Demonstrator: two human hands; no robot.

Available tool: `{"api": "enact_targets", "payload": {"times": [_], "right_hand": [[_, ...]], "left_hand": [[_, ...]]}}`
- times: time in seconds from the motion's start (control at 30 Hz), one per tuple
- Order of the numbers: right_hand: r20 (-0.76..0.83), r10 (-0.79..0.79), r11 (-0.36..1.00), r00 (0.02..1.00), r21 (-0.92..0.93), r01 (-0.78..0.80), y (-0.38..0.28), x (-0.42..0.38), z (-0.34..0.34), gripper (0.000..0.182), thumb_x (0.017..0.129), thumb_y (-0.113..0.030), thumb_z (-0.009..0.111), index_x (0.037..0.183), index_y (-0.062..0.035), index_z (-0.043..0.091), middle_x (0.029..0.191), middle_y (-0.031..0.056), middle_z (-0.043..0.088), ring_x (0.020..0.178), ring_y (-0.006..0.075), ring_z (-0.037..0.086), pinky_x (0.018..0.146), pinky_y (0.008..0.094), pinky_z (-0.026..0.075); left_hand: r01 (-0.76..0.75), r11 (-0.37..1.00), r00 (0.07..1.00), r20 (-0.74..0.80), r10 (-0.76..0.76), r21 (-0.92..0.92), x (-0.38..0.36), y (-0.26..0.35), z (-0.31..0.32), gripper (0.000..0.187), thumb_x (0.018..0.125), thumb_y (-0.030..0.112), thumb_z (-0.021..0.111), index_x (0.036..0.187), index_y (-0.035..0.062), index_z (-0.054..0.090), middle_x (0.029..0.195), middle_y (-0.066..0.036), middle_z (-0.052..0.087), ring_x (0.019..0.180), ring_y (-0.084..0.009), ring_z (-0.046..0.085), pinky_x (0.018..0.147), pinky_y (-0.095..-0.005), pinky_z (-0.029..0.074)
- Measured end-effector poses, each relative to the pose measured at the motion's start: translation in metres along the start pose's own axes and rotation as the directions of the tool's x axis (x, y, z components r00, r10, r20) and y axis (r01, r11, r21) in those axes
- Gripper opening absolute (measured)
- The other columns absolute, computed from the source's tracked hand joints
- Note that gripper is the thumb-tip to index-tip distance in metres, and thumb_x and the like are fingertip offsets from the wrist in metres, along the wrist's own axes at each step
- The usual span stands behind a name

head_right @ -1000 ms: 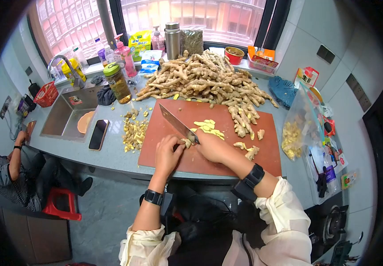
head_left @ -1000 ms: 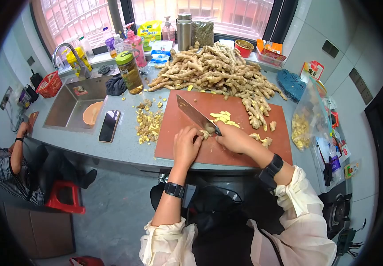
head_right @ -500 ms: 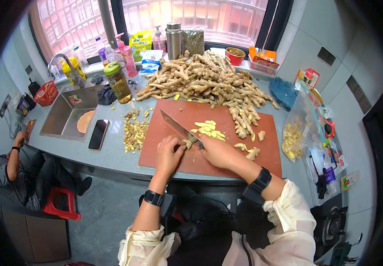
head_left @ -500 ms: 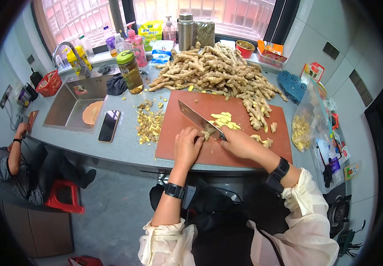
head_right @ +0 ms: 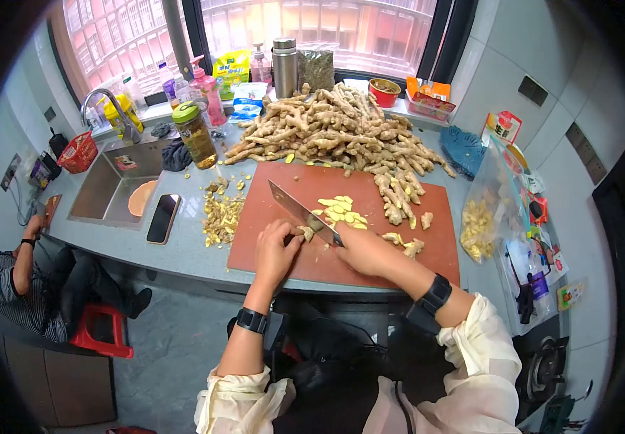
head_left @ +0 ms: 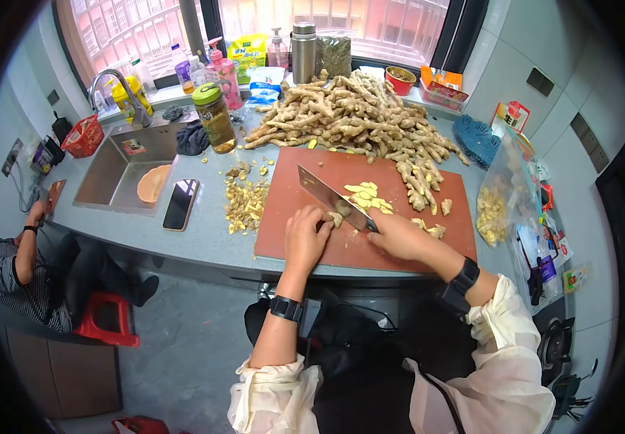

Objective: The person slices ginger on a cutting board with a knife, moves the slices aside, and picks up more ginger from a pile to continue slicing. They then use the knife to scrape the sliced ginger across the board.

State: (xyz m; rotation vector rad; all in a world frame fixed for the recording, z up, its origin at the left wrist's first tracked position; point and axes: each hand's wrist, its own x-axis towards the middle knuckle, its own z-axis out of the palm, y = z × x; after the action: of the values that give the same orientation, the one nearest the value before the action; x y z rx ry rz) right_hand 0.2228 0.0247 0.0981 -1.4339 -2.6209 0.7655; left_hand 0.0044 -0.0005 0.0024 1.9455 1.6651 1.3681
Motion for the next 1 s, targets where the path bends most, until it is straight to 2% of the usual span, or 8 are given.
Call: {"api": "enact_targets", "payload": {"times": [0.1,0.5,0.6,0.7,0.77,0.8,0.9,1.0], "right_hand": [[0.027,0.114,0.992,0.993,0.051,-0.115,-0.002,-0.007,0.000,0.034,0.099,-0.023,0.065,0.118,0.0009,0.050,0.100,0.0290,0.068,0.098,0.0465,0.067,0.082,0.0530,0.051],[-0.147,-0.038,0.997,0.988,0.068,0.048,-0.011,0.024,0.014,0.030,0.095,-0.018,0.064,0.114,0.0028,0.052,0.104,0.0302,0.068,0.101,0.0475,0.067,0.085,0.0537,0.053],[-0.154,-0.033,0.999,0.988,0.021,0.037,0.004,0.004,0.012,0.032,0.096,-0.017,0.065,0.118,0.0011,0.051,0.096,0.0248,0.070,0.091,0.0424,0.070,0.079,0.0499,0.054],[-0.036,0.074,0.985,0.997,0.158,-0.067,0.009,-0.013,0.002,0.028,0.097,-0.016,0.064,0.116,0.0005,0.052,0.085,0.0180,0.069,0.073,0.0322,0.070,0.067,0.0441,0.054],[0.000,0.171,0.934,0.985,0.318,-0.162,0.008,-0.021,-0.003,0.021,0.099,-0.014,0.062,0.114,-0.0019,0.053,0.075,0.0085,0.064,0.056,0.0185,0.063,0.054,0.0356,0.050],[-0.002,0.172,0.933,0.985,0.321,-0.162,0.011,-0.021,-0.001,0.021,0.099,-0.014,0.062,0.114,-0.0019,0.053,0.075,0.0085,0.064,0.056,0.0185,0.063,0.054,0.0356,0.050],[0.054,0.227,0.798,0.972,0.562,-0.218,0.027,-0.020,0.010,0.020,0.101,-0.013,0.061,0.118,-0.0041,0.054,0.072,0.0037,0.061,0.051,0.0122,0.057,0.049,0.0299,0.047],[-0.002,0.170,0.613,0.985,0.783,-0.104,0.044,-0.023,0.028,0.025,0.101,-0.013,0.061,0.124,-0.0048,0.054,0.071,0.0014,0.060,0.051,0.0093,0.055,0.048,0.0263,0.046]], "left_hand": [[-0.003,1.000,1.000,-0.005,0.003,0.005,0.001,-0.001,0.000,0.010,0.085,0.014,0.076,0.090,0.0076,0.071,0.104,-0.006,0.070,0.103,-0.0303,0.064,0.089,-0.0417,0.045],[0.014,1.000,1.000,0.010,-0.015,0.017,0.001,-0.001,-0.002,0.010,0.085,0.015,0.075,0.090,0.0085,0.071,0.106,-0.005,0.070,0.104,-0.0300,0.063,0.090,-0.0430,0.046],[0.042,0.999,0.998,0.035,-0.043,0.030,0.000,-0.004,0.000,0.010,0.085,0.015,0.075,0.090,0.0087,0.071,0.108,-0.005,0.071,0.105,-0.0297,0.064,0.090,-0.0428,0.046],[-0.008,0.999,1.000,0.003,0.008,-0.046,0.001,-0.008,0.002,0.010,0.084,0.015,0.076,0.090,0.0088,0.071,0.109,-0.005,0.071,0.106,-0.0295,0.064,0.090,-0.0427,0.046],[0.021,0.999,1.000,0.018,-0.020,-0.032,0.001,-0.007,0.001,0.010,0.083,0.009,0.077,0.090,0.0057,0.072,0.111,-0.010,0.074,0.107,-0.0323,0.067,0.093,-0.0421,0.051],[0.018,0.999,1.000,0.021,-0.017,-0.030,0.001,-0.008,0.002,0.010,0.083,0.009,0.077,0.090,0.0057,0.072,0.111,-0.010,0.074,0.107,-0.0323,0.067,0.093,-0.0421,0.051],[0.006,0.996,1.000,0.013,-0.005,-0.091,0.002,-0.010,0.001,0.009,0.083,0.012,0.077,0.090,0.0085,0.072,0.109,-0.005,0.073,0.105,-0.0289,0.066,0.092,-0.0416,0.047],[-0.007,0.992,0.999,0.035,0.012,-0.128,0.004,-0.006,0.000,0.011,0.084,0.012,0.077,0.094,0.0089,0.074,0.106,-0.005,0.074,0.104,-0.0290,0.066,0.091,-0.0410,0.049]]}}
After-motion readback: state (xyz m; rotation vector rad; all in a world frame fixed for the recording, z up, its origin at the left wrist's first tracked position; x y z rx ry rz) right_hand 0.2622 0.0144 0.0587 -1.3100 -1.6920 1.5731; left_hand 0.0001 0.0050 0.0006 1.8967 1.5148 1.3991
